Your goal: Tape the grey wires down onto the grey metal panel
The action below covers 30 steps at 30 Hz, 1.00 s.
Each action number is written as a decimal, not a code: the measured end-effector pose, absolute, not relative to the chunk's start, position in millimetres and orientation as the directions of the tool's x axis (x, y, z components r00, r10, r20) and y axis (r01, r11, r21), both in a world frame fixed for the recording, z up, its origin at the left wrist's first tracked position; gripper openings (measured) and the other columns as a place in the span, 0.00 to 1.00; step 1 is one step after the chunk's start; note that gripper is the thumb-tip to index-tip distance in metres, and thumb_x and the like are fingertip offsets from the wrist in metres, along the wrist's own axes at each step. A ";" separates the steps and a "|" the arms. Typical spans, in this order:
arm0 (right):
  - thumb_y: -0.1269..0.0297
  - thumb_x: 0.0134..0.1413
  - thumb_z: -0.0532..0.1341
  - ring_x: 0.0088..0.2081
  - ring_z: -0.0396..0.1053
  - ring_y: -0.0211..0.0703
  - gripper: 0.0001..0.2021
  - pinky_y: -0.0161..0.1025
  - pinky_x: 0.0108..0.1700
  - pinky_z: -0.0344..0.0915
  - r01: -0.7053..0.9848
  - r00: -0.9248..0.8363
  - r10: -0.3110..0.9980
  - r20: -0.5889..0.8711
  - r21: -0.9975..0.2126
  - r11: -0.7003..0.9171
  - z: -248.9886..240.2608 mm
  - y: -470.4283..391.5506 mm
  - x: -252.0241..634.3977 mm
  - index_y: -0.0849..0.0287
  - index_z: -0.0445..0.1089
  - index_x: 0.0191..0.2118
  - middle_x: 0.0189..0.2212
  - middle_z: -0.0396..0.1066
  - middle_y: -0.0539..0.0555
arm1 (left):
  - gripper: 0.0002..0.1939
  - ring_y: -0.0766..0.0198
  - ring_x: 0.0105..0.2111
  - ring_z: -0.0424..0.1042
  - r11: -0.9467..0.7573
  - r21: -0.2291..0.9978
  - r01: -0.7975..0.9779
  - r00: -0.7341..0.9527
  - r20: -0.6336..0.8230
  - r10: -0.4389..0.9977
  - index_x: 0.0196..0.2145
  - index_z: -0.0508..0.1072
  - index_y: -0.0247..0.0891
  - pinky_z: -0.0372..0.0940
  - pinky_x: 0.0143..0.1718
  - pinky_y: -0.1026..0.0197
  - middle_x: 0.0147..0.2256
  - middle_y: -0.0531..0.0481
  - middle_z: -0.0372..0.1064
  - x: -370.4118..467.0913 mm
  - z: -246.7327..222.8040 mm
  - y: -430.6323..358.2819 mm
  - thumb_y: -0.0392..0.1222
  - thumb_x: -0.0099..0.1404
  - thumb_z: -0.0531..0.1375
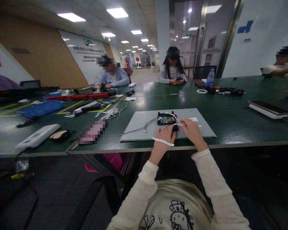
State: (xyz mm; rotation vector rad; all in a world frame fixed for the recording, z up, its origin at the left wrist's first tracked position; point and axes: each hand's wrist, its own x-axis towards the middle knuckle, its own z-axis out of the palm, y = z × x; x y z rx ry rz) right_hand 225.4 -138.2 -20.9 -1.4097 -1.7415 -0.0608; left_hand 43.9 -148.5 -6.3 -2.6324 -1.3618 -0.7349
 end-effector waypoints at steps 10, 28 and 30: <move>0.69 0.62 0.47 0.55 0.66 0.49 0.22 0.47 0.58 0.60 0.933 -0.141 0.894 0.426 -0.244 0.264 -35.3 -153.5 218.1 0.61 0.64 0.59 0.56 0.67 0.59 | 0.17 0.55 0.53 0.66 -0.598 0.144 0.789 0.480 0.464 0.745 0.53 0.64 0.39 0.56 0.55 0.48 0.50 0.43 0.71 42.8 -7.4 -149.1 0.43 0.70 0.48; 0.62 0.65 0.45 0.62 0.59 0.49 0.24 0.51 0.62 0.55 0.943 -0.120 0.885 0.451 -0.228 0.244 -41.2 -165.5 214.4 0.61 0.60 0.62 0.61 0.60 0.60 | 0.16 0.56 0.52 0.66 -0.602 0.125 0.789 0.488 0.467 0.737 0.52 0.65 0.38 0.57 0.53 0.50 0.50 0.43 0.70 41.6 -4.0 -153.0 0.42 0.70 0.49; 0.62 0.64 0.46 0.62 0.59 0.49 0.23 0.52 0.62 0.55 0.942 -0.110 0.884 0.454 -0.235 0.238 -41.5 -165.2 214.8 0.60 0.62 0.61 0.61 0.61 0.60 | 0.16 0.56 0.53 0.66 -0.597 0.123 0.793 0.483 0.472 0.738 0.52 0.65 0.37 0.57 0.53 0.50 0.51 0.42 0.69 42.2 -4.4 -152.8 0.42 0.70 0.49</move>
